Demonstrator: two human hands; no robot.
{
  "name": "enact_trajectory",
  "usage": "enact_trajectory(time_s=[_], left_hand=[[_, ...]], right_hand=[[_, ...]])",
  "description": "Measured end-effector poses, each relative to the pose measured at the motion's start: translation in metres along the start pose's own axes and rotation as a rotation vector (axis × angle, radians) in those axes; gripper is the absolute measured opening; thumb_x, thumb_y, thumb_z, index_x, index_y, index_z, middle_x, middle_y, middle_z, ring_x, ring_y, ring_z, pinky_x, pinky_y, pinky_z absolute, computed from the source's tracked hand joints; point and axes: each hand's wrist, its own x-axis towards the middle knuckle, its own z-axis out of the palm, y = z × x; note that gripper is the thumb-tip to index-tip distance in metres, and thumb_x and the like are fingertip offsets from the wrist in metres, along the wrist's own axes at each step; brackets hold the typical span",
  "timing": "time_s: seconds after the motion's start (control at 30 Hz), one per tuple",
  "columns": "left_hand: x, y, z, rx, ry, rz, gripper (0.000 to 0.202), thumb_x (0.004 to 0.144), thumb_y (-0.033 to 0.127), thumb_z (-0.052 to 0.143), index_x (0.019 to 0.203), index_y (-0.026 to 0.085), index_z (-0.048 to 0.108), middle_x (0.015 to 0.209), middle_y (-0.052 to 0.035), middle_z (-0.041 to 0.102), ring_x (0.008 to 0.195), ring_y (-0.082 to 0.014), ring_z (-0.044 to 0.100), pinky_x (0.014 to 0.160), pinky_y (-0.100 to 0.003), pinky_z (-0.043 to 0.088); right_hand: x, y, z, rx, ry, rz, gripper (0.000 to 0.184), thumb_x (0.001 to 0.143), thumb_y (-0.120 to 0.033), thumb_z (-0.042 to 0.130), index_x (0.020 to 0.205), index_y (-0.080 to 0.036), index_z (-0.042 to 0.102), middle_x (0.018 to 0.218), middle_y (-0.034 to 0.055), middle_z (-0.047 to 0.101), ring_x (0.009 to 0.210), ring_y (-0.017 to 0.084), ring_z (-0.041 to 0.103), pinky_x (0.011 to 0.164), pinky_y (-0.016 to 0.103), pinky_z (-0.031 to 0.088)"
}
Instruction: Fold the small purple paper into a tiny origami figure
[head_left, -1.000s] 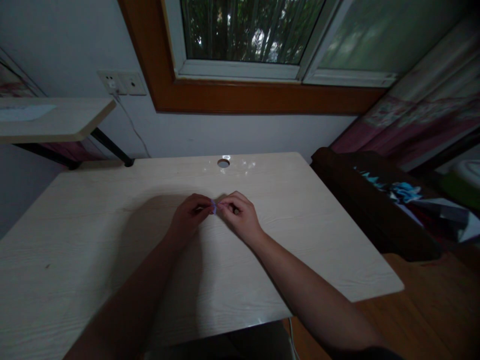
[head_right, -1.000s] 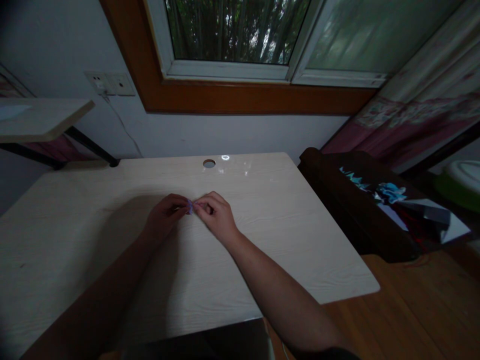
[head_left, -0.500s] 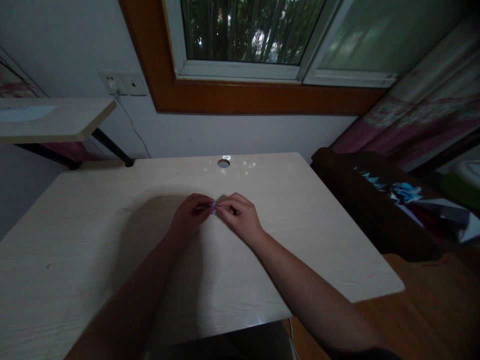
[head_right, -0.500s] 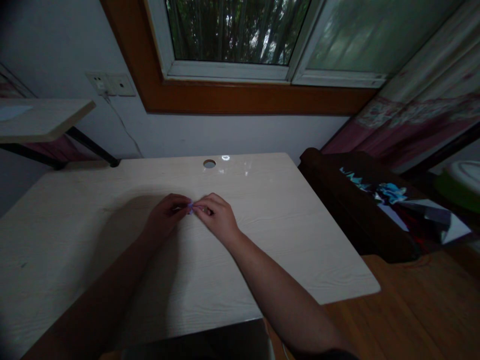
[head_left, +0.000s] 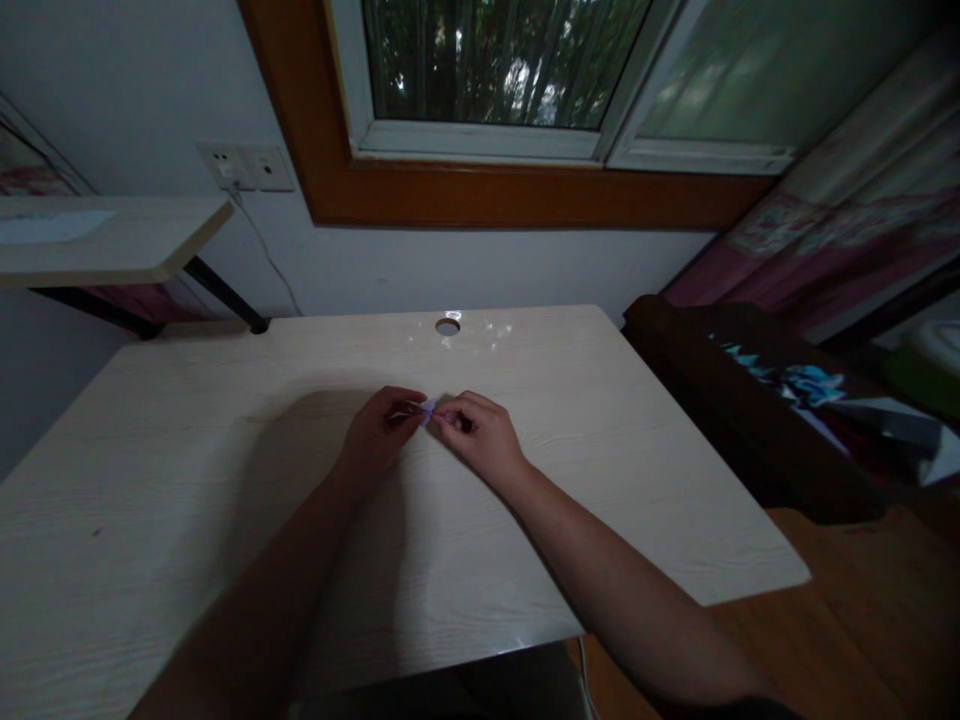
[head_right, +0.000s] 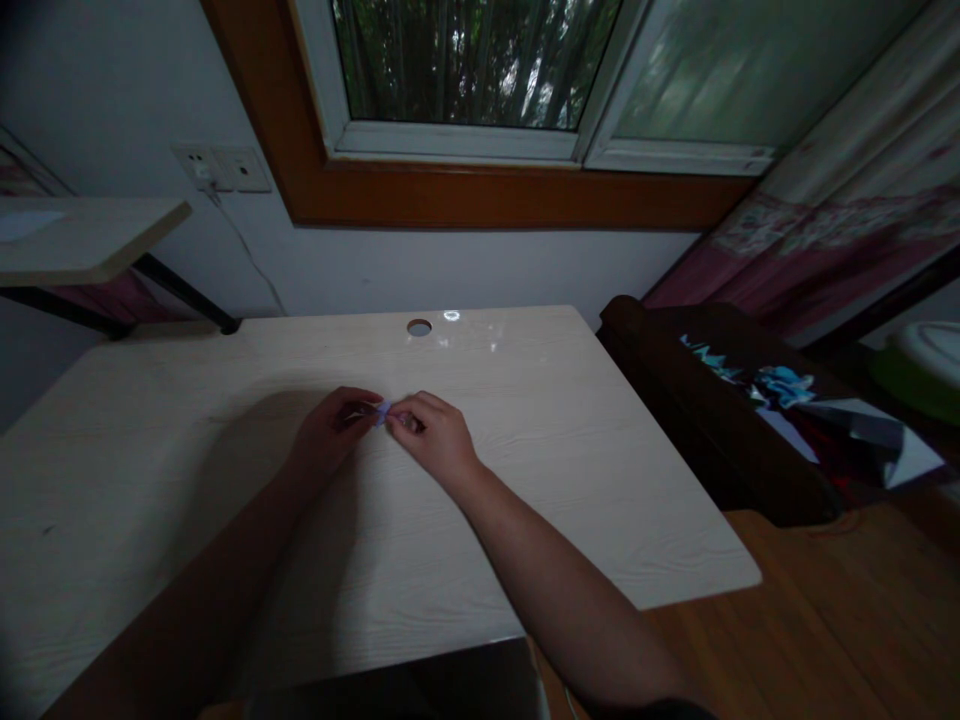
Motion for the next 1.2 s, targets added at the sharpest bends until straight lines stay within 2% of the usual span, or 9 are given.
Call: enact_trajectory(time_s=[0.2, 0.43, 0.77, 1.03, 1.2], left_hand=[[0.0, 0.0, 0.001, -0.001, 0.016, -0.016, 0.024, 0.081, 0.034, 0.071, 0.1, 0.02, 0.066, 0.099, -0.0062, 0.069, 0.086, -0.0159, 0.067, 0.08, -0.031, 0.058], [0.0, -0.003, 0.001, 0.007, 0.005, 0.001, 0.025, 0.083, 0.034, 0.07, 0.103, 0.021, 0.065, 0.102, -0.0065, 0.069, 0.09, -0.0165, 0.067, 0.083, -0.032, 0.057], [0.001, -0.003, 0.001, -0.079, 0.052, -0.049, 0.028, 0.083, 0.034, 0.07, 0.105, 0.02, 0.063, 0.101, -0.0059, 0.068, 0.091, -0.0165, 0.067, 0.083, -0.033, 0.057], [0.002, 0.0, 0.001, -0.083, 0.072, -0.077, 0.026, 0.084, 0.038, 0.068, 0.102, 0.018, 0.065, 0.097, -0.0057, 0.068, 0.089, -0.017, 0.068, 0.082, -0.034, 0.059], [0.003, -0.004, 0.0, -0.058, 0.072, -0.107, 0.024, 0.083, 0.036, 0.068, 0.099, 0.019, 0.066, 0.099, -0.0051, 0.068, 0.086, -0.0161, 0.067, 0.078, -0.032, 0.058]], right_hand=[[-0.001, 0.004, 0.002, -0.032, -0.02, -0.008, 0.008, 0.085, -0.02, 0.065, 0.089, -0.022, 0.071, 0.075, 0.0005, 0.065, 0.067, 0.013, 0.059, 0.064, 0.024, 0.045], [-0.001, 0.003, 0.002, -0.06, -0.024, 0.011, 0.008, 0.085, -0.021, 0.065, 0.088, -0.023, 0.072, 0.075, 0.0005, 0.065, 0.066, 0.013, 0.059, 0.064, 0.024, 0.045], [0.001, 0.002, 0.0, 0.031, 0.137, 0.078, 0.008, 0.086, -0.026, 0.066, 0.087, -0.022, 0.073, 0.077, 0.0027, 0.069, 0.066, 0.015, 0.061, 0.064, 0.027, 0.048], [0.003, 0.009, 0.004, 0.168, 0.192, 0.236, 0.015, 0.082, -0.034, 0.07, 0.084, -0.02, 0.075, 0.076, 0.0034, 0.071, 0.064, 0.015, 0.059, 0.063, 0.028, 0.048], [0.007, 0.012, 0.005, 0.525, 0.187, 0.472, 0.022, 0.077, -0.039, 0.073, 0.082, -0.018, 0.073, 0.067, 0.0014, 0.068, 0.055, 0.013, 0.057, 0.055, 0.025, 0.046]])
